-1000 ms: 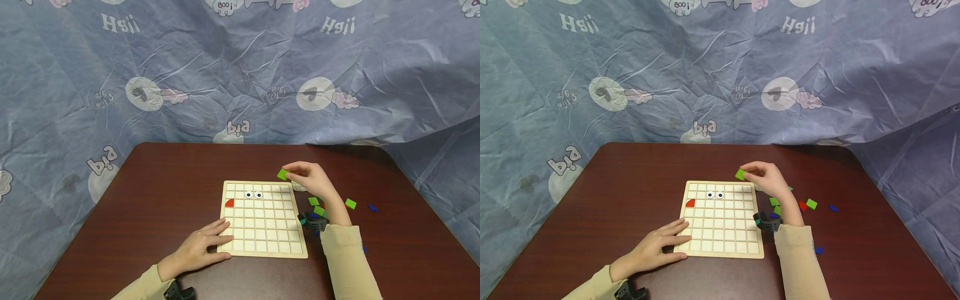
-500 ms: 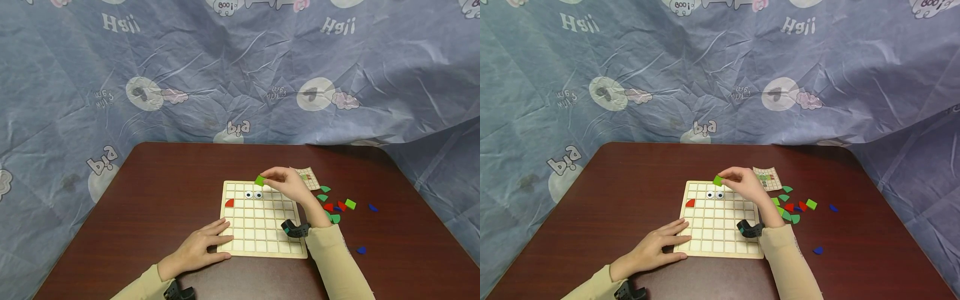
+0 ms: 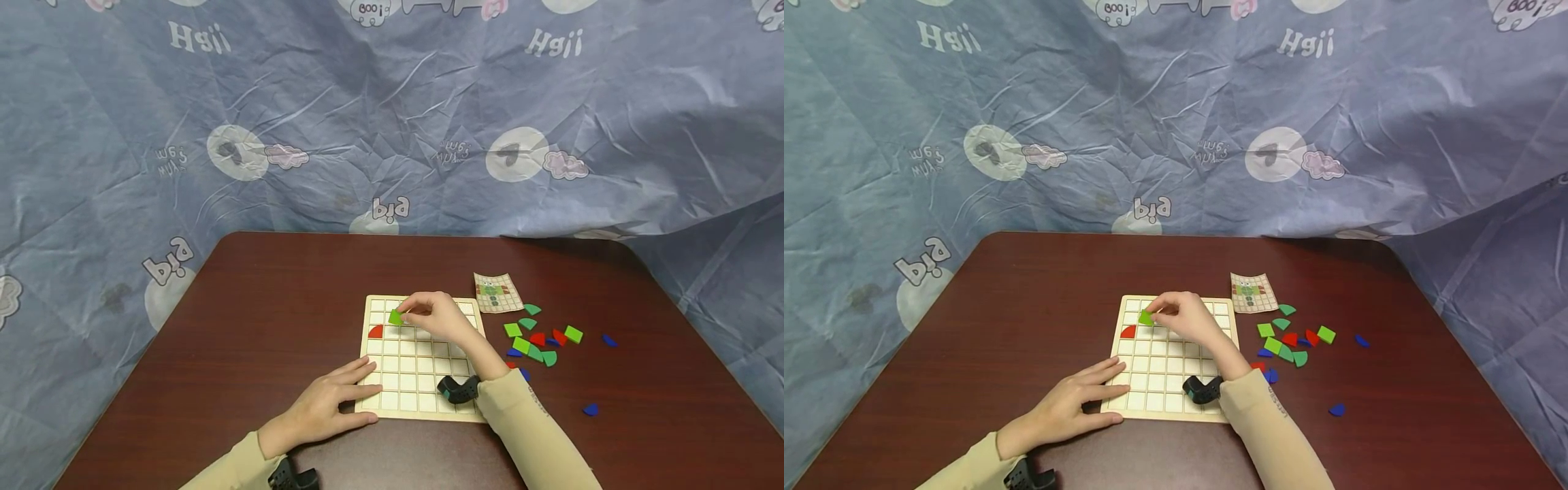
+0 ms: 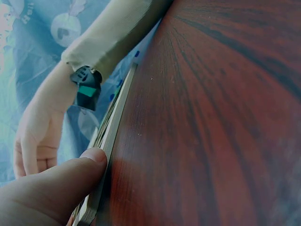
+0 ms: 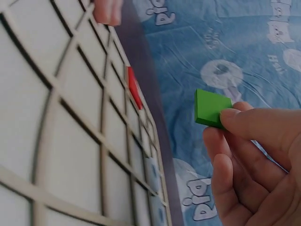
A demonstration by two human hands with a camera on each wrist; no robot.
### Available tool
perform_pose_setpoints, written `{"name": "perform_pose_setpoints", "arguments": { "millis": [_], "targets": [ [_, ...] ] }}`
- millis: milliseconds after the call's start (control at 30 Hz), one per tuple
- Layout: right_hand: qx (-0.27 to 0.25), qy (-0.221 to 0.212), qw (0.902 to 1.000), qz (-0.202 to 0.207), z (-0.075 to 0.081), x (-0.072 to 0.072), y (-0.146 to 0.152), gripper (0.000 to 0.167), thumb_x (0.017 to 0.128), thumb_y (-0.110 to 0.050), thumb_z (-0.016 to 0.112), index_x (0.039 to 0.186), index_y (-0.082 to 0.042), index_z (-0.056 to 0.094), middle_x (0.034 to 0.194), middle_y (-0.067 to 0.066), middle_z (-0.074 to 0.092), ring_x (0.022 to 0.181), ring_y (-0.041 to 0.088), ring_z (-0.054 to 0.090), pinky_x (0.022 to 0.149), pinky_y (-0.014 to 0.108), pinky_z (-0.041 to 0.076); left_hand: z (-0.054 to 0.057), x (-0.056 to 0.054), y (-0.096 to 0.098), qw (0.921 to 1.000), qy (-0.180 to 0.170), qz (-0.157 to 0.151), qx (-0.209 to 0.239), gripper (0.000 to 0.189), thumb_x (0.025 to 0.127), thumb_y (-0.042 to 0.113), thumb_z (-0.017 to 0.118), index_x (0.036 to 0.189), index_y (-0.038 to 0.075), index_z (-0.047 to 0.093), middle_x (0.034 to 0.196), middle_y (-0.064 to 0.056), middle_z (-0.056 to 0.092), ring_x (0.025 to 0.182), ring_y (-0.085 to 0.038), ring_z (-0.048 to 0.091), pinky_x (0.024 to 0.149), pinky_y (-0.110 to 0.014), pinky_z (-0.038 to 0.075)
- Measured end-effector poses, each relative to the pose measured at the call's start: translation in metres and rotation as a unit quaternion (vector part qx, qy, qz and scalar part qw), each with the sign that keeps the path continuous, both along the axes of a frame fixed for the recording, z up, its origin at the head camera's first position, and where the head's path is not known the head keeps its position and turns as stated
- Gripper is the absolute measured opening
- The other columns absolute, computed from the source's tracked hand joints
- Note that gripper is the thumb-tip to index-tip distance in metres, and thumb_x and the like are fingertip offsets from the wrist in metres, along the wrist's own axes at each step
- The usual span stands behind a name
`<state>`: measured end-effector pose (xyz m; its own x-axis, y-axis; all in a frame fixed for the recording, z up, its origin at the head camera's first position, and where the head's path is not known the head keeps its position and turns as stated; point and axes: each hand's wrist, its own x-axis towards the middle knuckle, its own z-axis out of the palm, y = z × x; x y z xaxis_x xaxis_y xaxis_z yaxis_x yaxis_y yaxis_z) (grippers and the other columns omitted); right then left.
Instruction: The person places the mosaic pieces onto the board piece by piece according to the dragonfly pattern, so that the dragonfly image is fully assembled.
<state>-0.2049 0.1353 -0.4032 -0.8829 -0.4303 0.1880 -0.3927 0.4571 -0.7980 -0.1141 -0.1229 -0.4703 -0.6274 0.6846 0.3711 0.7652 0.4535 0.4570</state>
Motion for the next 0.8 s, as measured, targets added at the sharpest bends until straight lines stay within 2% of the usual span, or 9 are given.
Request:
{"name": "perform_pose_setpoints", "arguments": {
  "millis": [200,600,800],
  "targets": [
    [0.045,-0.003,0.9988,-0.019,-0.014,0.002,-0.012,0.011,0.086,-0.016,0.069,0.096,-0.016,0.074,0.093,-0.005,0.07,0.081,0.01,0.064,0.072,0.028,0.052,0.0,0.0,0.0,1.0,-0.007,0.002,0.0,0.045,0.087,0.046,0.063,0.122,0.019,0.065,0.139,-0.01,0.048,0.133,-0.024,0.038,0.098,-0.045,0.042],
    [0.056,0.004,0.9979,-0.032,-0.025,0.0,-0.017,0.01,0.085,-0.014,0.07,0.093,-0.014,0.075,0.086,-0.005,0.07,0.074,0.008,0.063,0.068,0.027,0.051,0.0,-0.001,0.001,0.9999,0.012,-0.007,0.005,0.043,0.088,0.044,0.063,0.122,0.018,0.066,0.138,-0.012,0.049,0.131,-0.027,0.039,0.098,-0.044,0.042],
    [0.066,0.002,0.997,-0.04,-0.027,0.0,-0.017,0.011,0.086,-0.013,0.069,0.094,-0.015,0.075,0.089,-0.005,0.07,0.076,0.008,0.062,0.069,0.028,0.05,0.0,-0.001,0.001,0.9998,0.016,-0.008,0.006,0.043,0.088,0.043,0.063,0.121,0.017,0.066,0.137,-0.012,0.049,0.131,-0.027,0.04,0.098,-0.044,0.042]
  ]
}}
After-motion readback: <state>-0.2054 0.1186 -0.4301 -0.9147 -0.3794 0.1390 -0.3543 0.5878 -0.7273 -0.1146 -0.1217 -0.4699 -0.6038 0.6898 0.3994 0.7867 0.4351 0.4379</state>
